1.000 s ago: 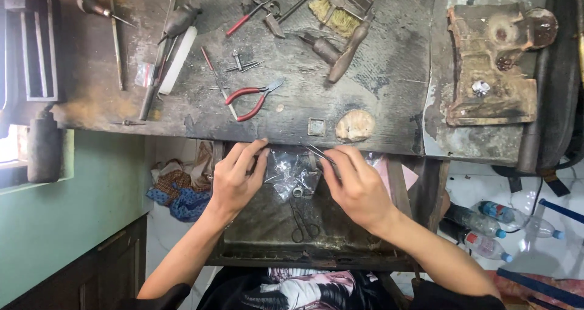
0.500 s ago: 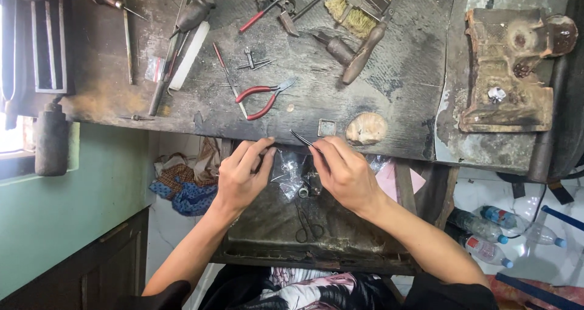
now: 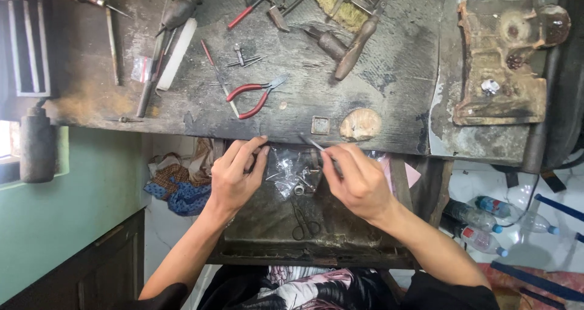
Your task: Soldering a small metal ring using a blowtorch and tweezers on a workbench
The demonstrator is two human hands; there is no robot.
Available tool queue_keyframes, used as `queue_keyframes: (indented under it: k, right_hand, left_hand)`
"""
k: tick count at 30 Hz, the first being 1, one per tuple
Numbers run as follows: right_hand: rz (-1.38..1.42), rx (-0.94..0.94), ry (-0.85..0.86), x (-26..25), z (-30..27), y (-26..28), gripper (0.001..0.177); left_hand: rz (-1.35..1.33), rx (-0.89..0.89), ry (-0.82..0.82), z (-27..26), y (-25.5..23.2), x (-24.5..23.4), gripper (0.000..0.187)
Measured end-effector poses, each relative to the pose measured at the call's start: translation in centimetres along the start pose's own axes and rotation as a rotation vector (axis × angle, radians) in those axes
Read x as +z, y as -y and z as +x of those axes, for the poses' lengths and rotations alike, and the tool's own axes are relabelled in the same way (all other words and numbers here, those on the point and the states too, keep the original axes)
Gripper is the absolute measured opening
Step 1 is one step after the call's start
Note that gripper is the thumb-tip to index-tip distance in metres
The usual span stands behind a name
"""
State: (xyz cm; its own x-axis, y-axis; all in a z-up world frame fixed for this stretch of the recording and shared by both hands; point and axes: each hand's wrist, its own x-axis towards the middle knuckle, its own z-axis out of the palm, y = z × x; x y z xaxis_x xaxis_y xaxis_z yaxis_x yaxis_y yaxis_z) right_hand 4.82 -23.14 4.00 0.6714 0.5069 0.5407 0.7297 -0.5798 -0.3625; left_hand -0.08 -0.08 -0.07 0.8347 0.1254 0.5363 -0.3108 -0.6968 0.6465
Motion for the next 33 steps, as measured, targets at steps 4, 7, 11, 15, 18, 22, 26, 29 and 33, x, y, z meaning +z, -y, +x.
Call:
queue_keyframes:
  k: [4,7,11,15,18,22,26,29,33]
  right_hand:
    - [0.045,0.062,-0.016,-3.4,0.7,-0.7,0.005]
    - [0.022,0.075,-0.058,-4.6,0.0,-1.6,0.006]
    - [-0.173,0.143,-0.169,-8.9,-0.5,-4.1,0.004]
    - [-0.241,0.162,-0.115,-14.1,-1.2,-8.0,0.007]
    - [-0.285,0.122,-0.101,-16.3,-2.7,-12.2,0.006]
    - [-0.335,0.109,-0.094,-18.2,-3.8,-15.3,0.007]
    - [-0.305,0.075,-0.067,-19.0,-3.2,-16.5,0.008]
    - [-0.303,0.037,-0.042,-19.2,-2.8,-17.3,0.008]
    - [-0.335,-0.006,-0.031,-19.3,-2.2,-18.1,0.009]
  left_hand:
    - [-0.012,-0.007,-0.004,0.0,0.0,0.0,0.022]
    - [-0.023,-0.005,-0.008,-0.1,-0.2,-0.5,0.023]
    - [0.004,-0.022,0.024,0.2,-0.5,-0.5,0.021]
    - [0.024,0.014,0.074,0.5,-1.3,-1.1,0.015]
    - [0.04,0.015,0.087,0.0,-0.7,-0.8,0.016]
    - [0.088,0.055,0.084,-0.5,-0.4,-0.5,0.014]
    - [0.121,0.073,0.052,-1.2,0.4,0.0,0.013]
    - [0.128,0.058,0.045,-1.7,0.8,0.1,0.013]
    - [0.12,0.043,0.031,-2.0,1.1,0.3,0.013]
